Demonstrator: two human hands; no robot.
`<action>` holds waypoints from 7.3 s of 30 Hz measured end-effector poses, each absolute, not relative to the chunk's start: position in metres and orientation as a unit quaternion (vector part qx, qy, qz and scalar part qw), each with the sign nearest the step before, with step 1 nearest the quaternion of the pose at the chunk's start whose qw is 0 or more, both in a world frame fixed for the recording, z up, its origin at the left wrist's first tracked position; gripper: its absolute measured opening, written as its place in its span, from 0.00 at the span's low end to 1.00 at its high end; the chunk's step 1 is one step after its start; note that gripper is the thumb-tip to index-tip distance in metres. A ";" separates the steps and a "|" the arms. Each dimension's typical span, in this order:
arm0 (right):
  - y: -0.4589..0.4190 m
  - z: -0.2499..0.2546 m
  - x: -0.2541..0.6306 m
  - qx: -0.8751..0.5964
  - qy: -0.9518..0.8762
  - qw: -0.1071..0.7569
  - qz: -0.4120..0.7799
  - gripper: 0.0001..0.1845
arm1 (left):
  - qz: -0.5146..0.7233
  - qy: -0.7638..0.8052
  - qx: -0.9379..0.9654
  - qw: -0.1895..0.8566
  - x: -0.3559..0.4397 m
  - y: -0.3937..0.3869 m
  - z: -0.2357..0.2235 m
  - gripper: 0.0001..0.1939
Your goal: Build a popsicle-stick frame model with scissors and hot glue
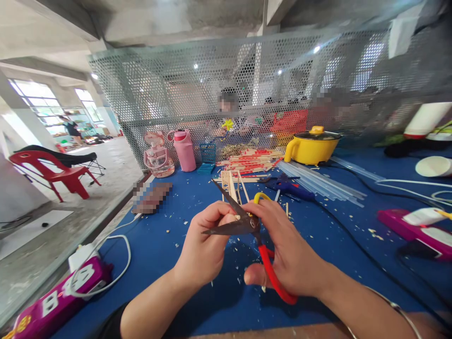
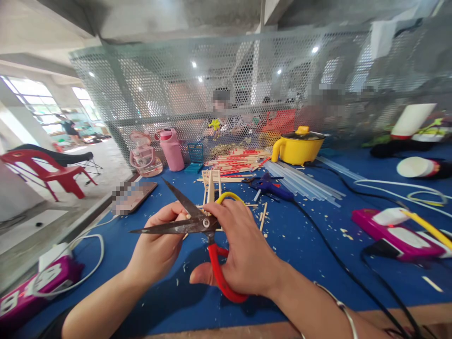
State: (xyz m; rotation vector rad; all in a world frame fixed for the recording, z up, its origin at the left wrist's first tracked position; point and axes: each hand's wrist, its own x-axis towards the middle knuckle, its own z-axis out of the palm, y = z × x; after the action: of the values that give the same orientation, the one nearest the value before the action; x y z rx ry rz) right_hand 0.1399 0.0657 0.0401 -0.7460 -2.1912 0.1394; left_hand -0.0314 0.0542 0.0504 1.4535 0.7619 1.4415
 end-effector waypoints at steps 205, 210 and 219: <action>0.097 0.061 0.234 -0.619 -0.781 0.025 -0.073 0.28 | 0.566 0.444 0.333 0.610 -0.062 0.113 0.017 0.06; 0.173 0.052 0.228 -0.703 -0.706 0.004 -0.080 0.24 | 0.551 0.434 0.366 0.611 -0.062 0.109 0.017 0.06; 0.203 0.023 0.243 -0.707 -0.705 0.042 -0.046 0.23 | 0.493 0.363 0.589 0.527 -0.044 0.104 -0.002 0.17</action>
State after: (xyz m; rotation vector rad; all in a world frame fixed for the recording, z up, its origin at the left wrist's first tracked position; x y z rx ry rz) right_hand 0.2433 0.2032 0.0231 -2.1626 -2.1554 -0.1412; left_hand -0.0436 0.1038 -0.0019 1.4075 0.8675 1.1785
